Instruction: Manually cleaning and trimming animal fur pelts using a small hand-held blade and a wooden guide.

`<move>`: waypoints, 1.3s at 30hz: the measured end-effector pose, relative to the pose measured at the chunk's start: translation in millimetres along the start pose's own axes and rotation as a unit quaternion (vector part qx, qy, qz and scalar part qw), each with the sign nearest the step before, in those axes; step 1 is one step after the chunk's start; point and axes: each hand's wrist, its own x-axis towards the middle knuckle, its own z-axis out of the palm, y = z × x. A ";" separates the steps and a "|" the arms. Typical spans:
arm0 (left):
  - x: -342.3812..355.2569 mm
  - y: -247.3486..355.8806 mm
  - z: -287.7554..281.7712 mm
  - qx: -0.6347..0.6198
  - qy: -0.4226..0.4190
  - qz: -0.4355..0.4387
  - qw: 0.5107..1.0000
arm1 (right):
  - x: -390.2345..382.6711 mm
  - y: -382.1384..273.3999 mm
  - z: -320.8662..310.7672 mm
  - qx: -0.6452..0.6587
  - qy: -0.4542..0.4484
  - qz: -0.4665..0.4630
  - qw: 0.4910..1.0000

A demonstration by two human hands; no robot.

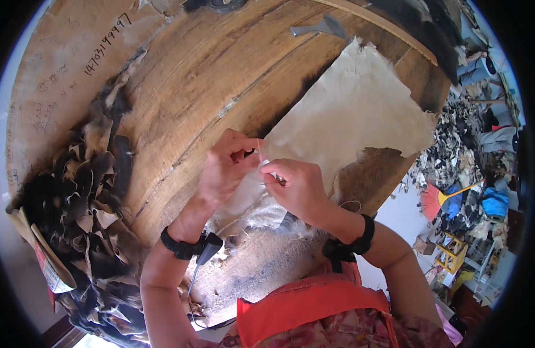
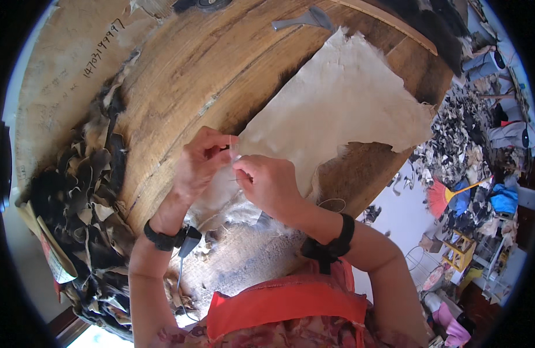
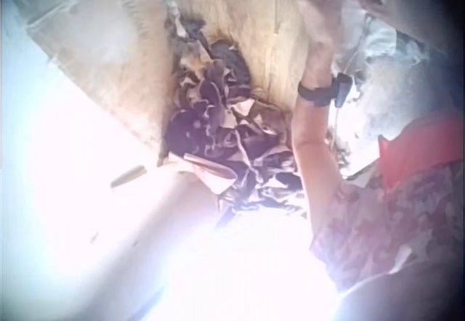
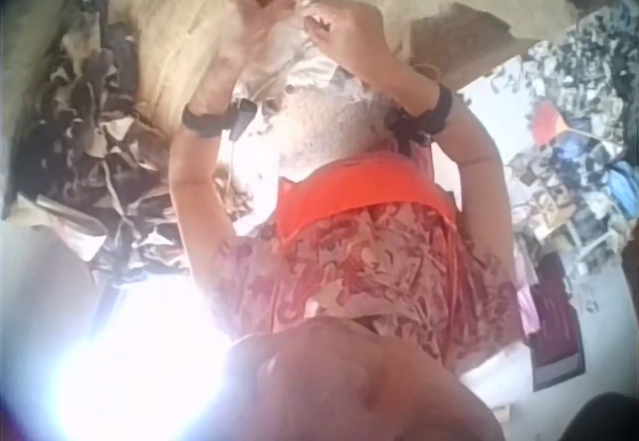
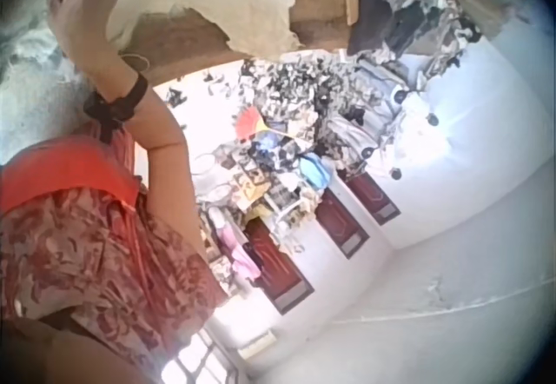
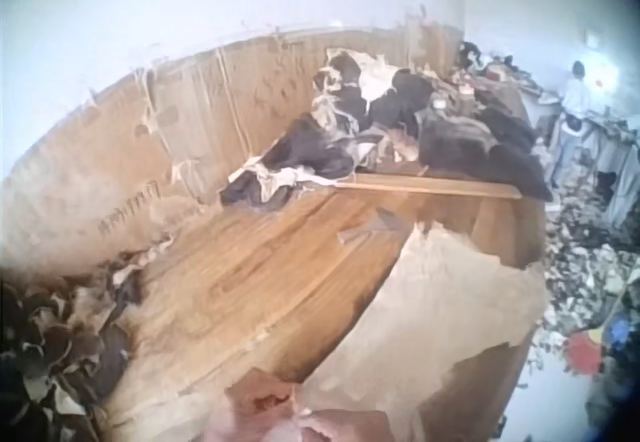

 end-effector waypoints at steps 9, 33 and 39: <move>11.8 -9.0 6.4 0.039 0.020 -0.027 0.999 | 3.3 -49.4 -33.5 0.166 -0.263 -0.089 0.946; 8.3 -15.0 3.5 0.057 -0.087 0.099 0.990 | -0.5 -8.9 -57.3 0.547 -0.064 0.169 0.818; 14.9 -21.7 -2.9 0.117 -0.139 0.038 0.983 | 0.3 -21.5 -86.2 0.296 -0.083 0.089 0.947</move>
